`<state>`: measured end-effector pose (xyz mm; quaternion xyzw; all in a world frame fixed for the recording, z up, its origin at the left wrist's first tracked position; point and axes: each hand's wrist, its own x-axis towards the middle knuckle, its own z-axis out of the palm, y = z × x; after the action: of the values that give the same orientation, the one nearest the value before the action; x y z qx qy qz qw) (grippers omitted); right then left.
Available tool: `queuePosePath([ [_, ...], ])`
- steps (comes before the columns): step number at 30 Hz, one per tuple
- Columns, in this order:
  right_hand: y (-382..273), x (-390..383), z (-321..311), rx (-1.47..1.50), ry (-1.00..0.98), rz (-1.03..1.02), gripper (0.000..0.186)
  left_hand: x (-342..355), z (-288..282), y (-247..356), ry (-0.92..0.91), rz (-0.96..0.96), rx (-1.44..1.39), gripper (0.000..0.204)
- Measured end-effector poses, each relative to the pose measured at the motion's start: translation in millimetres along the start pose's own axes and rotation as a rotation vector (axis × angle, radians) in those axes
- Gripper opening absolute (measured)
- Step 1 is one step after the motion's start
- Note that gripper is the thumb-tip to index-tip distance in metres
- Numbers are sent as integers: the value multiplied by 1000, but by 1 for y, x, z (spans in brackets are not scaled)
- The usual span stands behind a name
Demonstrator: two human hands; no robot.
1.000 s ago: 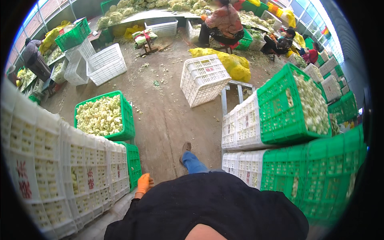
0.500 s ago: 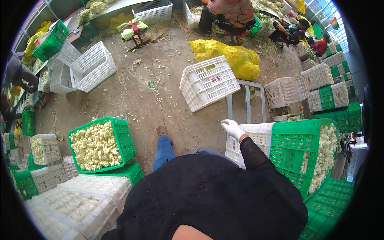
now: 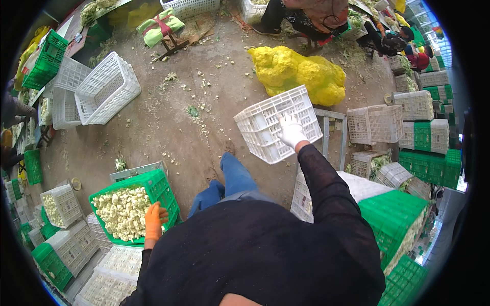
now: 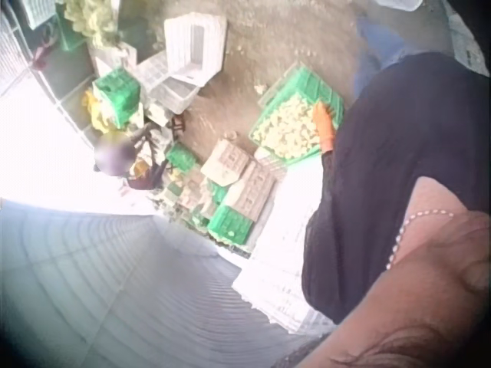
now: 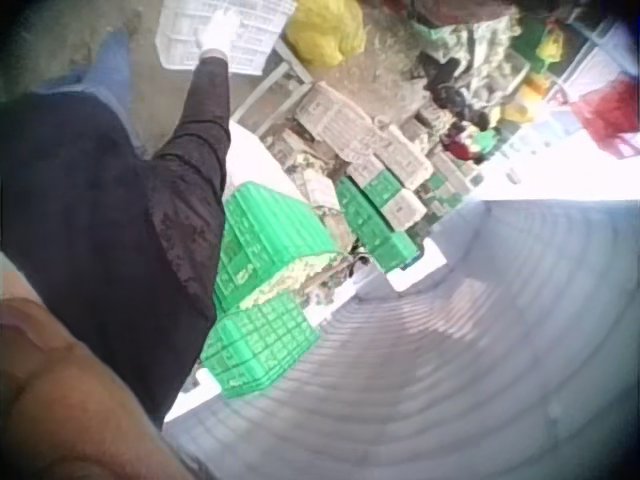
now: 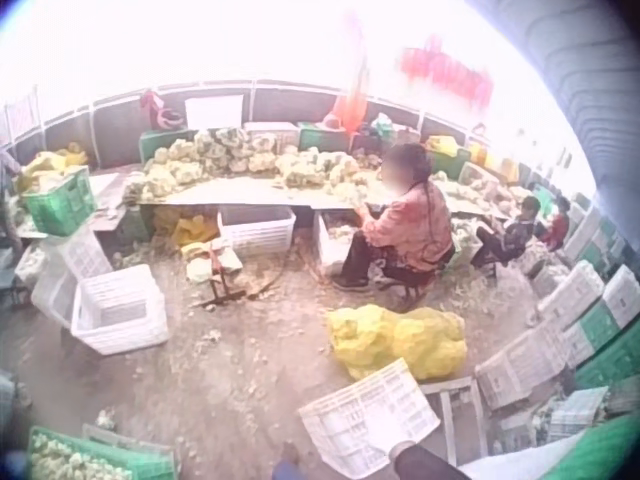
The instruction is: The person sits at a table and uses a knife to cut cauliflower heads into smaller florets, placing them into a white basket. The person also moves a plastic basket and a wrapped bundle on the floor before beginning the cutting task.
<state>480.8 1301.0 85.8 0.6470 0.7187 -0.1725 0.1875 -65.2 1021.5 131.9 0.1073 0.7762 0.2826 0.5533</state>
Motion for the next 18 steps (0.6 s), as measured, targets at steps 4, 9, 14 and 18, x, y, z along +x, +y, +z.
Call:
queuePosePath([
  [4,4,105,0,-209,79,-162,89,-13,-43,-44,-193,514,898,34],
  [9,-5,79,11,-110,-54,-297,17,-6,-65,-121,-174,122,860,32],
  [14,30,-48,75,-25,-252,-406,14,37,-16,-77,-426,315,962,40],
  [18,70,-88,163,-232,-353,-284,23,47,43,41,-214,-327,320,46],
])
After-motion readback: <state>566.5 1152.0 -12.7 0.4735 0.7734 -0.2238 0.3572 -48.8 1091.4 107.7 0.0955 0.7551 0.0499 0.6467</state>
